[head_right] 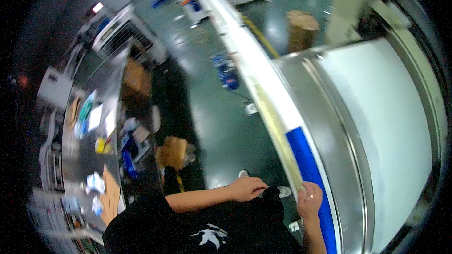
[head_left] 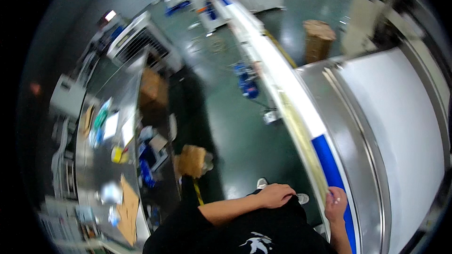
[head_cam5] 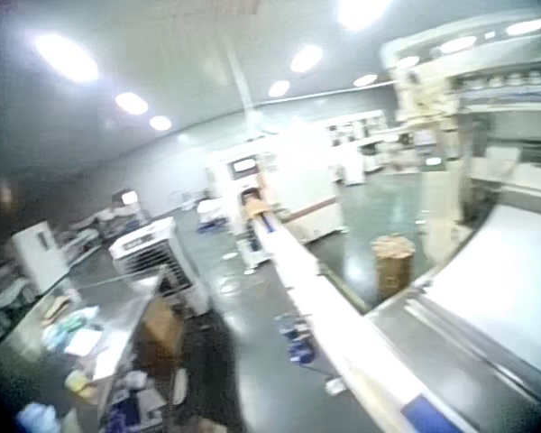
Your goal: The person repeatedly places a long strip of white tape along the edge of a curved metal surface, smoothing it down by hand. They then cut a piece of yellow tape and handle a small transparent plastic item.
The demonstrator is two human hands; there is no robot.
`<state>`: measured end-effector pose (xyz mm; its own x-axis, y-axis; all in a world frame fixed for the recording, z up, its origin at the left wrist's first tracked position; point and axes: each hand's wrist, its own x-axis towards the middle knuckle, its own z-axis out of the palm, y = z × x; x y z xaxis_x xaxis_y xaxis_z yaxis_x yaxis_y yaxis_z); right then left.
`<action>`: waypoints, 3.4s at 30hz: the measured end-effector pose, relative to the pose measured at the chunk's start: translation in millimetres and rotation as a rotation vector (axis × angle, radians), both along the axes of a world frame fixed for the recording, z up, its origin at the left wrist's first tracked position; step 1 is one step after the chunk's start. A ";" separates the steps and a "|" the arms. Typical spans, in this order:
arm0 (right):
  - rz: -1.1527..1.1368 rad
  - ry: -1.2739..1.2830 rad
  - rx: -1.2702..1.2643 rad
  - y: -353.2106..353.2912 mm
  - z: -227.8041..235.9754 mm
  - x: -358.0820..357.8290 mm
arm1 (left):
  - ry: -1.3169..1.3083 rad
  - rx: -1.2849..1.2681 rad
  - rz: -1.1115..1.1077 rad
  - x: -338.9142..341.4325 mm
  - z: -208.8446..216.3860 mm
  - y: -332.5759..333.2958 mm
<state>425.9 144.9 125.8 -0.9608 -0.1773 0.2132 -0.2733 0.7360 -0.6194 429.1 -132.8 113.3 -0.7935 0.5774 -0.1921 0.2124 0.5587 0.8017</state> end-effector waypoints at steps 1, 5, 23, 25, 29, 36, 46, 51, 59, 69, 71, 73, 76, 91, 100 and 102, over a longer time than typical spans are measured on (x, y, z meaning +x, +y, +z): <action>-0.002 -0.039 -0.050 -17.7 8.9 -4.2 | -0.001 -0.009 0.035 8.2 0.2 -17.1; 0.051 -0.080 -0.247 -81.6 5.8 -13.9 | 0.025 -0.086 0.110 28.1 -8.6 -63.5; 1.061 -0.308 0.279 -288.7 -30.9 -93.2 | -0.393 -0.402 0.915 151.1 -43.8 -230.2; 1.046 -0.326 0.265 -320.6 -23.2 -99.2 | -0.399 -0.448 1.030 165.1 -31.4 -266.7; 1.077 -0.353 0.268 -388.1 -19.8 -97.2 | -0.209 -0.416 1.450 200.9 -39.5 -360.3; 1.019 -0.335 0.279 -510.8 -44.7 -35.2 | 0.067 -0.607 1.851 281.2 -23.3 -617.0; 0.984 -0.421 0.282 -612.3 -33.4 88.3 | -0.128 -1.053 1.451 306.1 -9.9 -887.5; 0.909 -0.415 0.277 -657.5 -14.3 103.9 | -0.105 0.050 1.898 314.8 23.1 -906.6; 1.079 -0.365 0.000 -780.4 17.5 109.1 | 0.177 1.933 1.437 286.2 86.8 -797.7; 0.946 -0.775 -0.594 -855.0 87.9 118.7 | -0.144 2.655 0.884 274.2 81.2 -729.2; 0.950 -0.954 -0.647 -859.7 94.5 124.0 | -0.136 2.616 0.962 269.0 91.3 -717.3; 1.006 -1.098 -0.731 -863.7 104.5 130.4 | -0.133 2.586 0.894 264.1 88.3 -707.7; 0.945 -1.306 -1.013 -860.6 102.5 141.2 | -0.101 2.406 0.818 261.8 72.2 -701.2; 0.824 -0.618 -0.612 -820.9 78.5 124.3 | 0.138 1.487 0.994 264.9 97.3 -700.6; 1.010 -0.344 -0.399 -825.1 101.5 114.1 | -0.059 1.729 1.022 254.3 104.1 -698.0; 1.011 -0.610 -0.550 -827.6 93.7 115.9 | -0.106 1.800 1.023 255.9 98.6 -700.8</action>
